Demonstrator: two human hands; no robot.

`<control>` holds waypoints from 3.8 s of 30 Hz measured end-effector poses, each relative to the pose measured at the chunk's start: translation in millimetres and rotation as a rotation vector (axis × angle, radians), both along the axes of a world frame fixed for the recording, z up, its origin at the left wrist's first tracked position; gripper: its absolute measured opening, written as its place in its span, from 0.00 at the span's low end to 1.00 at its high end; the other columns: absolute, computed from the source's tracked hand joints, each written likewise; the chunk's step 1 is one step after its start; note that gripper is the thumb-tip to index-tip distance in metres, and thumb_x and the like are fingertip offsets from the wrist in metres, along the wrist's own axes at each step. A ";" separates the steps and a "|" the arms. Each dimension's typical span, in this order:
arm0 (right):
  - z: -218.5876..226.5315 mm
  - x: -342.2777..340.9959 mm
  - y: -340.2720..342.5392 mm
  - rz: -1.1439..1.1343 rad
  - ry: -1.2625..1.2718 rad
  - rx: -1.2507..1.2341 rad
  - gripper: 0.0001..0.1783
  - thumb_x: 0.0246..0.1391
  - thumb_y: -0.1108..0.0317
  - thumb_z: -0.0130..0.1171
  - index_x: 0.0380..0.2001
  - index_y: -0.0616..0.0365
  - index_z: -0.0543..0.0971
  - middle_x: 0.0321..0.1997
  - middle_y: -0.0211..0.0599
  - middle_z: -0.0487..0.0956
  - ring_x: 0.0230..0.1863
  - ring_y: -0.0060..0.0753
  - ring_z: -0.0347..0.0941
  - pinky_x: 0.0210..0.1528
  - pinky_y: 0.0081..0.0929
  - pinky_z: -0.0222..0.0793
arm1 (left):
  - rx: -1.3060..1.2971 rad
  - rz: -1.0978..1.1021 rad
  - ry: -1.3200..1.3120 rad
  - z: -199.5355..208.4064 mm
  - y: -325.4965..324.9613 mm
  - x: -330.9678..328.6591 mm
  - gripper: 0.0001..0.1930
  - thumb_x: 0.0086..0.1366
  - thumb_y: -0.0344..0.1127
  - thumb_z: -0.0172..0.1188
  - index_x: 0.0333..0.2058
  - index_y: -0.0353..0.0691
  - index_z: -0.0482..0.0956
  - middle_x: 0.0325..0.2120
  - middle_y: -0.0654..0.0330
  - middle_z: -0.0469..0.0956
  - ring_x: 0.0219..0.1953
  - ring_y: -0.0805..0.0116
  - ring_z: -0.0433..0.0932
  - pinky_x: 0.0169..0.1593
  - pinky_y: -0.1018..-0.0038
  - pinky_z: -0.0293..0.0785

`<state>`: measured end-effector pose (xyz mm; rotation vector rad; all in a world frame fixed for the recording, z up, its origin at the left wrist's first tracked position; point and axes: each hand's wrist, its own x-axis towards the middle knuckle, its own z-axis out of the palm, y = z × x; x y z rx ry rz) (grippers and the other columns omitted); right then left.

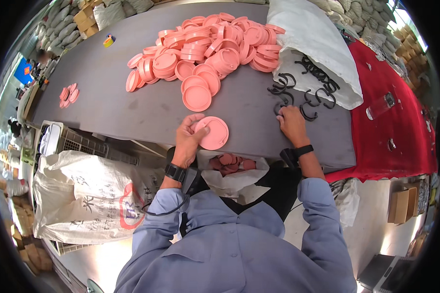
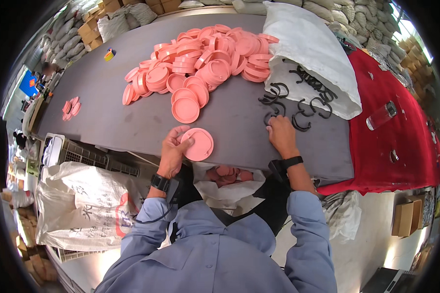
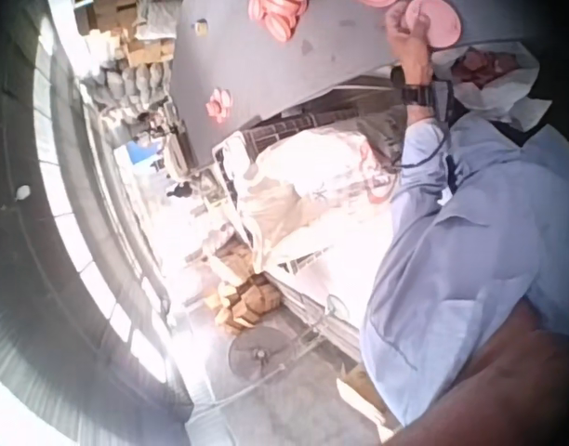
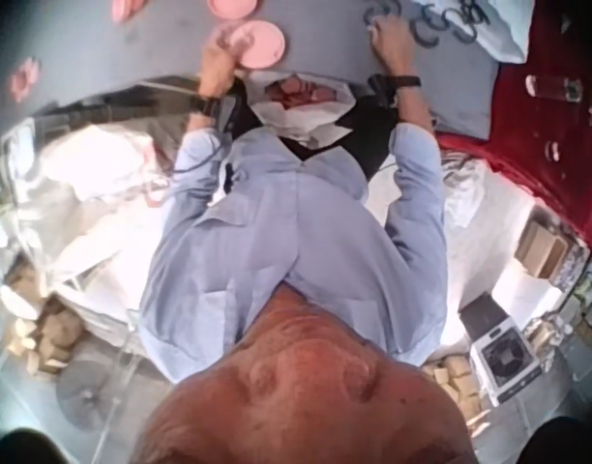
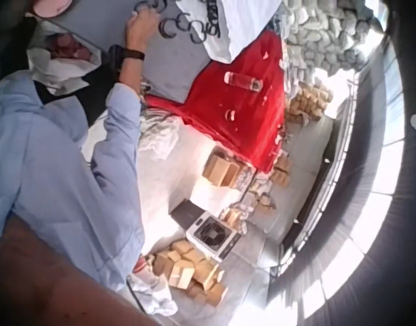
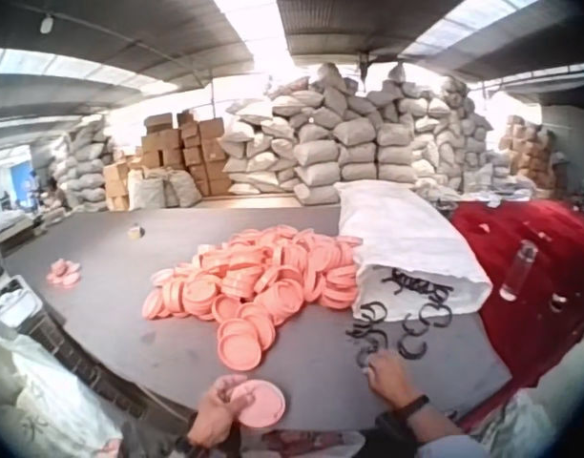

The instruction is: Assembling small black plastic hooks into slots on pink plastic container lids.

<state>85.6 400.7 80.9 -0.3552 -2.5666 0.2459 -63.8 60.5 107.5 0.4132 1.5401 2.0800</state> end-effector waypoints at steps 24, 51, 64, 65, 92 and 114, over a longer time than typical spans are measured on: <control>32.8 0.3 -129.3 0.512 -0.076 -1.235 0.17 0.61 0.65 0.67 0.47 0.65 0.77 0.40 0.28 0.79 0.41 0.16 0.71 0.43 0.24 0.72 | 0.052 -0.235 -0.097 27.5 -5.7 38.2 0.31 0.65 0.28 0.71 0.63 0.35 0.67 0.49 0.57 0.83 0.48 0.72 0.82 0.52 0.74 0.81; 47.2 13.7 -178.8 0.202 -0.031 -0.687 0.18 0.67 0.69 0.51 0.54 0.67 0.77 0.29 0.61 0.80 0.34 0.63 0.80 0.40 0.50 0.74 | -0.170 -0.127 0.365 31.5 -7.3 52.0 0.11 0.68 0.25 0.64 0.49 0.34 0.86 0.43 0.58 0.87 0.45 0.73 0.83 0.53 0.73 0.80; 66.2 28.4 -184.5 0.579 0.135 -0.418 0.14 0.50 0.74 0.66 0.42 0.60 0.81 0.40 0.38 0.77 0.41 0.49 0.77 0.42 0.42 0.76 | -0.166 0.019 0.283 18.4 -3.5 39.9 0.11 0.73 0.29 0.61 0.50 0.35 0.85 0.41 0.61 0.85 0.38 0.77 0.80 0.35 0.79 0.82; 63.6 28.0 -184.4 0.606 0.158 -0.404 0.13 0.48 0.74 0.66 0.39 0.58 0.82 0.39 0.38 0.76 0.38 0.47 0.77 0.40 0.40 0.76 | -0.135 0.009 0.269 15.0 -2.2 40.1 0.10 0.73 0.29 0.60 0.49 0.35 0.84 0.40 0.62 0.85 0.37 0.77 0.80 0.34 0.79 0.82; -74.0 45.0 -260.8 0.254 -0.086 -0.686 0.15 0.53 0.75 0.57 0.44 0.68 0.73 0.38 0.62 0.78 0.40 0.67 0.78 0.44 0.58 0.73 | -0.279 0.058 -0.006 -80.1 -70.4 115.1 0.19 0.65 0.19 0.60 0.54 0.36 0.82 0.45 0.60 0.82 0.45 0.72 0.81 0.49 0.76 0.79; -96.5 62.6 -205.2 0.160 -0.235 -0.273 0.31 0.56 0.65 0.64 0.60 0.65 0.70 0.59 0.55 0.75 0.45 0.52 0.82 0.41 0.43 0.81 | -0.650 -0.445 0.013 -60.8 -40.1 49.2 0.32 0.73 0.51 0.62 0.67 0.36 0.70 0.45 0.54 0.84 0.42 0.69 0.85 0.45 0.74 0.79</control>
